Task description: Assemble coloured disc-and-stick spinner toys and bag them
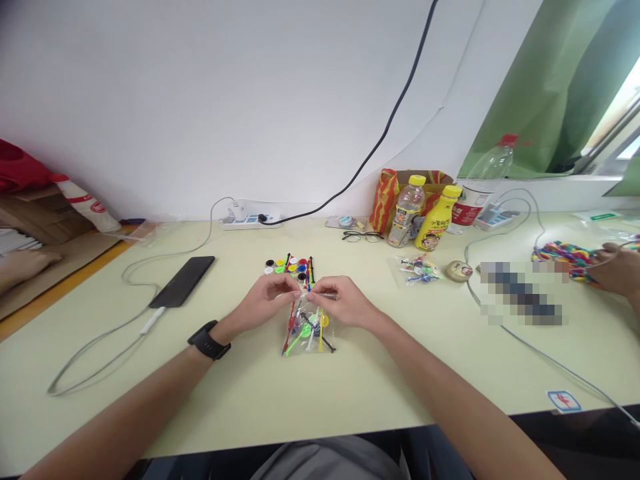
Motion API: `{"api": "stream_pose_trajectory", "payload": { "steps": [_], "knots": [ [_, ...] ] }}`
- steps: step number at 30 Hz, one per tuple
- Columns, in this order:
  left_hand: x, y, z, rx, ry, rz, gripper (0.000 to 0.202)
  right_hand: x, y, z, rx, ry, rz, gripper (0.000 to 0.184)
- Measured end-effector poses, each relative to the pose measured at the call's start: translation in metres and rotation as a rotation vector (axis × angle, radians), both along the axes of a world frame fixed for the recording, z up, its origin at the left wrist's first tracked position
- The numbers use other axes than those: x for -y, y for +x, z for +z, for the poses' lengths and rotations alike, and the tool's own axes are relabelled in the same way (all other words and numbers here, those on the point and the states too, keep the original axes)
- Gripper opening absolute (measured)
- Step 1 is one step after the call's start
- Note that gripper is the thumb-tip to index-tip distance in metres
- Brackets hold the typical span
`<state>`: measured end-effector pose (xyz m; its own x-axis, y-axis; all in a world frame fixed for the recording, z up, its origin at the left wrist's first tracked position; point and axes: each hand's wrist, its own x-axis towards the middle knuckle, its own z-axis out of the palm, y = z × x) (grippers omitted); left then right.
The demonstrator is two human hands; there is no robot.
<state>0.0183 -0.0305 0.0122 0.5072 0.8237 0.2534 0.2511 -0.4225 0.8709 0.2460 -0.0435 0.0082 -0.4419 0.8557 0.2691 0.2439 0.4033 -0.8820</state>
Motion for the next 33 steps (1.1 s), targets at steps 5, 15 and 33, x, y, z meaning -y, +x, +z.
{"api": "stream_pose_trajectory", "payload": {
  "steps": [5,15,33],
  "knots": [
    [0.003,0.004,0.001,-0.036,-0.081,-0.091,0.026,0.001,0.0,-0.002,-0.019,-0.015,0.003,0.039],
    [-0.002,-0.005,0.008,-0.15,-0.051,-0.015,0.034,-0.001,0.007,0.005,0.029,-0.023,0.02,0.037],
    [-0.002,-0.013,0.011,-0.028,-0.255,-0.034,0.035,0.067,0.058,0.04,0.362,0.331,-0.169,0.021]
  ]
}}
